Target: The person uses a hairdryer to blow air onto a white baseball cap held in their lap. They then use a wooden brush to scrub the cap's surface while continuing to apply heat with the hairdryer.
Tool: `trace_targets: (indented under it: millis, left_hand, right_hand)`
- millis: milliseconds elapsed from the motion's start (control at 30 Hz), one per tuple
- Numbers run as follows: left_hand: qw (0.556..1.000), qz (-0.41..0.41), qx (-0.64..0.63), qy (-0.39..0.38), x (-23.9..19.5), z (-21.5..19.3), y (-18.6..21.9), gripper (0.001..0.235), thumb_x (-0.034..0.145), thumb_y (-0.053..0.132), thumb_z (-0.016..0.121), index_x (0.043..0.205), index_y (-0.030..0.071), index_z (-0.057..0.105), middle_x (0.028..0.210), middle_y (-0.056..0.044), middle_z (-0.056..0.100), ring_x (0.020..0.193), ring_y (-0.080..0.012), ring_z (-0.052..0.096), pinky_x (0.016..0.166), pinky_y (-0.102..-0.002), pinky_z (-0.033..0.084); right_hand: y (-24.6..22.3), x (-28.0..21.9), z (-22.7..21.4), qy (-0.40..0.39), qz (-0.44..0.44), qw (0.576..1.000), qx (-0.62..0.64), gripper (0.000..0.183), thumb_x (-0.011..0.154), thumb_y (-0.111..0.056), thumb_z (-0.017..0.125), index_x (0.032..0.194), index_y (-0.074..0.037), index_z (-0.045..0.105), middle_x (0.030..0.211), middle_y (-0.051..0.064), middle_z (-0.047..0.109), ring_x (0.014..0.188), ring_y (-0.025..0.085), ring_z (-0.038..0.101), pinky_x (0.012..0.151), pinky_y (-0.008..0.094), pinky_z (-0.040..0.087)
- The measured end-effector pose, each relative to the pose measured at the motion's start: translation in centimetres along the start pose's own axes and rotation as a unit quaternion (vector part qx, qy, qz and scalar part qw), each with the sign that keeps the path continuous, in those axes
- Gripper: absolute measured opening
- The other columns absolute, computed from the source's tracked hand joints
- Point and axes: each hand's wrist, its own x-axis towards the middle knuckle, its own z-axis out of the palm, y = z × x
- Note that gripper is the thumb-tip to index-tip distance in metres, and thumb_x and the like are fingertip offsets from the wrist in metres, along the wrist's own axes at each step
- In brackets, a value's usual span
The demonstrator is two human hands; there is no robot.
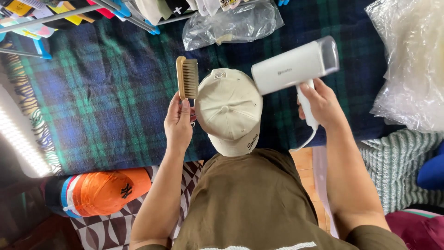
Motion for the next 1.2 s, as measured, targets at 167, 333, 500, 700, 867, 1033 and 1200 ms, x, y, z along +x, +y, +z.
trace_targets:
  millis: [167,333,500,700,867,1033,1200]
  left_hand:
    - [1.000,-0.009,-0.014,0.010,-0.4,0.3,0.6,0.043,0.108,0.034,0.055,0.146,0.013,0.055,0.092,-0.009,0.072,0.088,-0.0188,0.074,0.083,-0.037,0.065]
    - [1.000,-0.009,-0.020,0.010,-0.5,0.6,0.3,0.043,0.108,0.033,0.055,0.146,0.014,0.054,0.093,-0.009,0.073,0.089,-0.0180,0.075,0.084,-0.037,0.065]
    - [0.999,-0.001,-0.030,0.021,-0.7,0.5,0.1,0.043,0.108,0.033,0.057,0.145,0.012,0.054,0.094,-0.011,0.074,0.090,-0.0196,0.075,0.084,-0.039,0.065]
    - [0.999,0.053,0.012,0.006,-0.4,0.1,-0.5,0.043,0.109,0.033,0.055,0.147,0.013,0.054,0.095,-0.013,0.075,0.094,-0.0225,0.076,0.084,-0.039,0.065]
    - [0.869,0.405,0.280,0.047,0.5,-1.7,0.1,0.043,0.095,0.030,0.081,0.136,0.027,0.070,0.084,-0.004,0.063,0.076,-0.0276,0.067,0.069,-0.038,0.060]
    - [0.729,0.502,0.465,-0.036,1.2,-0.6,6.8,0.031,0.100,0.038,0.063,0.129,0.036,0.073,0.071,0.001,0.046,0.068,-0.0248,0.058,0.059,-0.036,0.051]
    - [0.620,0.573,0.520,-0.130,4.6,6.1,7.4,0.039,0.092,0.036,0.065,0.131,0.036,0.068,0.069,0.001,0.047,0.065,-0.0232,0.054,0.057,-0.036,0.049]
  right_hand:
    - [8.1,-1.0,1.1,0.023,0.095,0.981,0.169,0.032,0.109,-0.033,0.052,0.123,-0.004,0.053,0.063,0.024,0.056,0.037,0.031,0.059,0.028,0.040,0.049]
    - [8.2,-8.0,2.1,0.049,0.112,0.971,0.206,0.038,0.108,-0.034,0.051,0.123,0.000,0.049,0.059,0.021,0.053,0.034,0.031,0.057,0.026,0.039,0.046]
    - [3.1,-10.8,2.5,0.088,0.027,0.978,0.185,0.029,0.107,-0.024,0.054,0.119,0.002,0.052,0.071,0.022,0.059,0.041,0.029,0.063,0.034,0.037,0.053]
    - [-5.2,-5.9,1.7,0.066,-0.277,0.913,-0.293,0.051,0.090,-0.032,0.083,0.064,-0.002,0.051,0.048,0.023,0.049,0.049,0.048,0.056,0.042,0.048,0.043]
    - [-8.2,-0.8,0.4,0.054,-0.093,0.969,-0.221,0.037,0.112,-0.041,0.064,0.109,-0.005,0.056,0.056,0.007,0.063,0.051,0.023,0.066,0.051,0.038,0.055]
    - [-3.9,-2.4,-0.8,0.127,0.049,0.981,-0.139,0.034,0.112,-0.041,0.058,0.116,-0.007,0.058,0.064,0.014,0.063,0.057,0.029,0.068,0.052,0.040,0.057]
    - [-0.9,-6.7,-1.7,0.188,0.077,0.976,-0.085,0.028,0.115,-0.033,0.057,0.109,-0.005,0.057,0.060,0.010,0.060,0.048,0.025,0.062,0.043,0.035,0.049]
